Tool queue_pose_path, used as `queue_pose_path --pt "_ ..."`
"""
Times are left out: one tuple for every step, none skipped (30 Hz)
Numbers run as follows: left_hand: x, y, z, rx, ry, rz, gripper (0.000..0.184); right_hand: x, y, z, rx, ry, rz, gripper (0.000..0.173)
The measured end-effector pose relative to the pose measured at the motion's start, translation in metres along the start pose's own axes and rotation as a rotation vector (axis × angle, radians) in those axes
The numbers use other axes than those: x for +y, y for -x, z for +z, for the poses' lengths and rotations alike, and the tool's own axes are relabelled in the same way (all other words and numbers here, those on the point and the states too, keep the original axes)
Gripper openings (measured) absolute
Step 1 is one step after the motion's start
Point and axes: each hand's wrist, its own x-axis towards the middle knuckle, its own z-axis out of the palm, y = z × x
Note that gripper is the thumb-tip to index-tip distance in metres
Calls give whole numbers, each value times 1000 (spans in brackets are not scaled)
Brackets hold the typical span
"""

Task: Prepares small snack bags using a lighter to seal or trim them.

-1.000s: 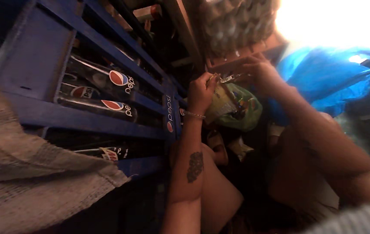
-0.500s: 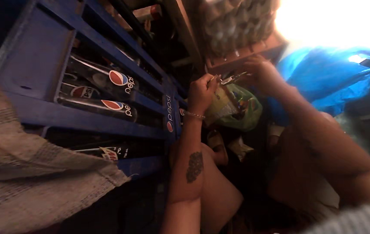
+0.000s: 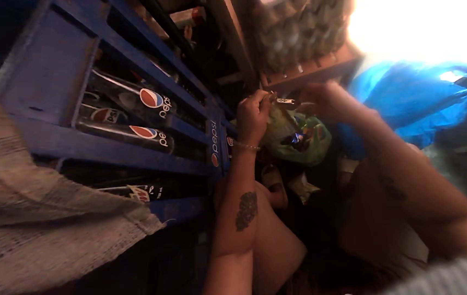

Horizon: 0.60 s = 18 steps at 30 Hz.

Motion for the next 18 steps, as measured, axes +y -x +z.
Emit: queue_pose_path --pt "-1 0 2 37 -11 66 26 -1 0 1 -55 -84 14 26" --pt "-3 0 4 80 -16 122 25 -3 1 2 -107 -164 33 29" --pt "-5 -1 6 119 -11 160 24 -6 2 3 -140 -213 65 32" --pt "-6 -2 8 162 -2 177 23 -8 1 4 -141 -216 96 33" --pt "-6 -2 9 207 9 170 23 -10 1 7 -107 -184 118 33" --pt "-6 -2 10 255 16 146 23 -11 0 10 -44 -141 140 34" --pt "-3 -1 11 307 17 109 24 -11 0 13 26 -89 159 34" --pt "0 0 13 350 13 61 26 -13 -1 16 90 -32 173 35" --pt "5 2 13 361 8 8 28 -16 -1 18 140 14 182 36" --pt "12 5 13 322 16 -55 31 -18 -1 20 177 40 187 35" --pt "19 8 12 221 51 -132 36 -21 -1 22 198 31 185 33" --pt "25 9 12 80 116 -217 39 -22 -1 23 201 -5 178 34" --pt "28 10 15 -58 214 -297 43 -22 -1 26 193 -46 165 35" --pt "30 12 18 -181 329 -371 45 -22 -1 28 175 -95 145 37" --pt "31 13 23 -250 438 -404 44 -23 0 32 152 -134 123 40" --pt "32 15 28 -275 512 -410 41 -24 1 35 127 -163 97 43" --pt "33 15 30 -284 549 -417 38 -25 2 37 103 -192 69 44" --pt "32 14 30 -280 555 -431 35 -26 3 36 71 -229 58 45"
